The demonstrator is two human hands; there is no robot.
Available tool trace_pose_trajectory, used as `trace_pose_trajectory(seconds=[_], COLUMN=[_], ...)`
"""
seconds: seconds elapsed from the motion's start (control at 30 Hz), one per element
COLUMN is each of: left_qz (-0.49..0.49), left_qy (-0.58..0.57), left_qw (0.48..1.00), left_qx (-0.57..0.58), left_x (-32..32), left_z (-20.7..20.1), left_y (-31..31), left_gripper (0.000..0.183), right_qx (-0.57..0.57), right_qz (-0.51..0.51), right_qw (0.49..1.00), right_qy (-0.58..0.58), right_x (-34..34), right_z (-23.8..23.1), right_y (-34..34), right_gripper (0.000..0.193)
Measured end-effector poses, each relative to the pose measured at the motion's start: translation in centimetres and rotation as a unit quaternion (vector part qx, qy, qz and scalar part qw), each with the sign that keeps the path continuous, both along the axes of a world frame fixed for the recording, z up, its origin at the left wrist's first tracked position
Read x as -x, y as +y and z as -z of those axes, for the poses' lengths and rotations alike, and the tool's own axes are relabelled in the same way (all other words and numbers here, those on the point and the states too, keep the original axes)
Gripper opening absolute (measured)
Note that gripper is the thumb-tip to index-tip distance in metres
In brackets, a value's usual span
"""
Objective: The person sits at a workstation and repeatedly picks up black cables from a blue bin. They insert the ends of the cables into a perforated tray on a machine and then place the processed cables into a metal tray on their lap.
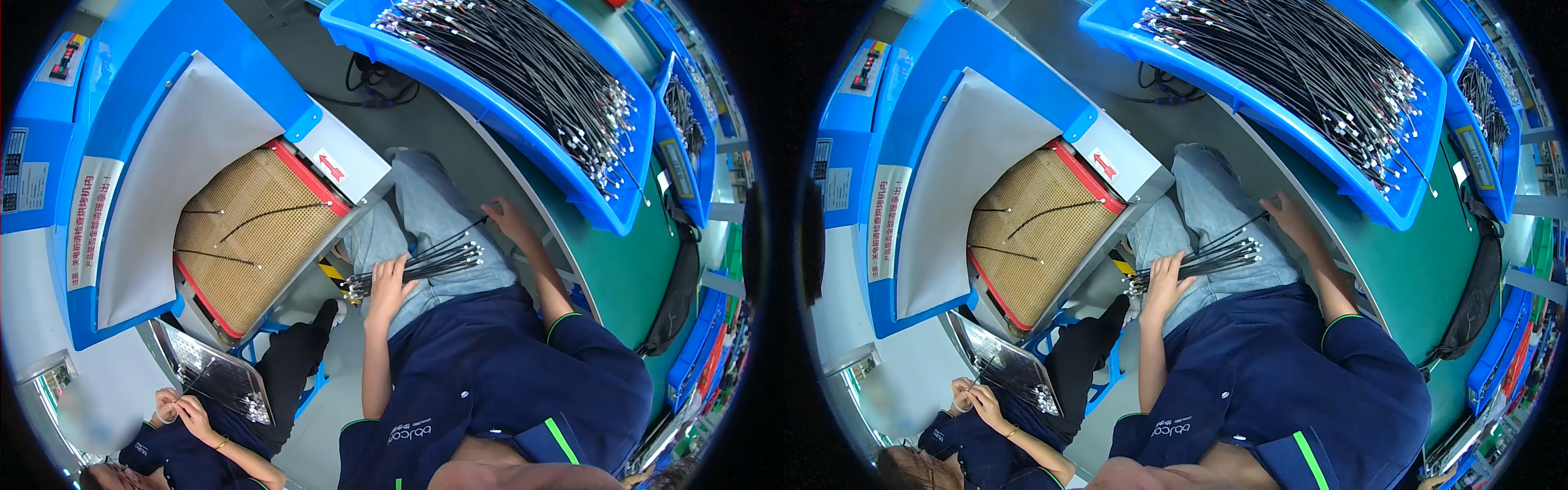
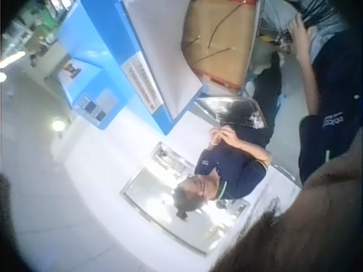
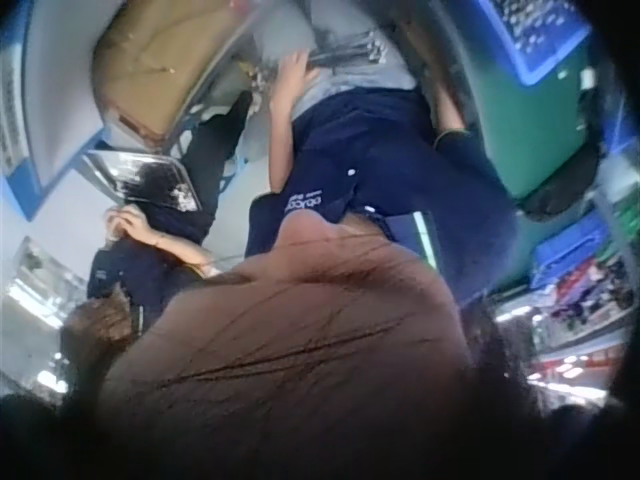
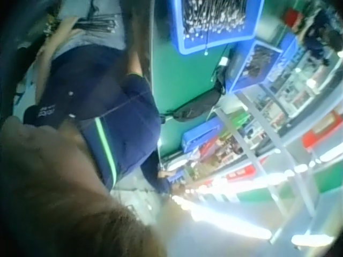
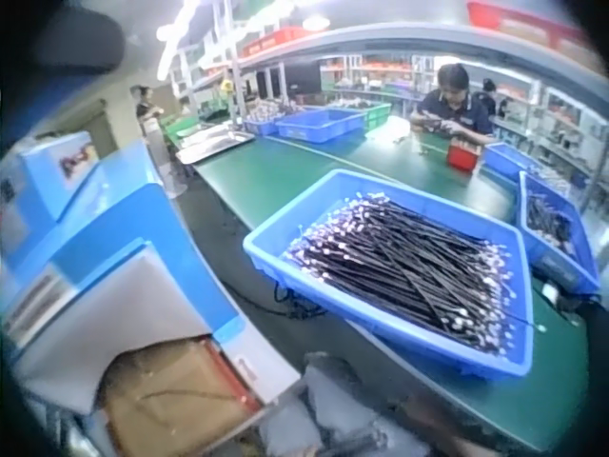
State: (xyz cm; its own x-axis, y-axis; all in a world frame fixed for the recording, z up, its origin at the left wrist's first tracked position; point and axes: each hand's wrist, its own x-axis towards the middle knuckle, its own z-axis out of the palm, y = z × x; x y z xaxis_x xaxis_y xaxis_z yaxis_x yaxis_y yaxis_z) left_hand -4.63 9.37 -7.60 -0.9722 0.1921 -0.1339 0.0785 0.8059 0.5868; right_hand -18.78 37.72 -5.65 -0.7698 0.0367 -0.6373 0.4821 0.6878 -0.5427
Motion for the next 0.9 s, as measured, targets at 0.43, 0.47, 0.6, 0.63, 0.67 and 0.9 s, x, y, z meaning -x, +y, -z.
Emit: trace_pose_trajectory(seconds=[0.43, 0.47, 0.6, 0.63, 0.67, 0.9], left_qz=[0.019, 0.026, 0.035, 0.035, 0.035, 0.035], left_qy=[0.008, 0.006, 0.018, 0.016, 0.013, -0.012], left_qw=[1.0, 1.0, 0.999, 0.999, 0.999, 0.998], left_qx=[-0.002, -0.006, -0.018, -0.015, -0.013, -0.042], left_x=[-0.3, 0.0, 0.1, 0.1, 0.1, 0.1], left_z=[0.6, 0.6, 0.8, 0.8, 0.7, 0.3], left_y=[3.9, 3.9, 4.0, 3.9, 3.8, 3.6], left_gripper=[0.029, 0.029, 0.028, 0.028, 0.028, 0.031], right_qx=[-0.141, -0.129, -0.193, -0.166, -0.138, 0.259], right_qz=[-0.127, -0.101, -0.182, -0.171, -0.159, 0.15], right_qw=[0.982, 0.985, 0.949, 0.957, 0.964, 0.884], right_qy=[0.009, -0.043, 0.17, 0.167, 0.163, 0.359], right_x=[2.1, 1.7, -1.2, -1.0, -0.7, 3.3], right_z=[-5.4, -5.5, 3.4, 3.5, 3.7, -2.6], right_y=[-2.0, -1.4, 2.6, 2.2, 1.8, -4.4], right_gripper=[0.039, 0.043, 0.042, 0.039, 0.036, 0.016])
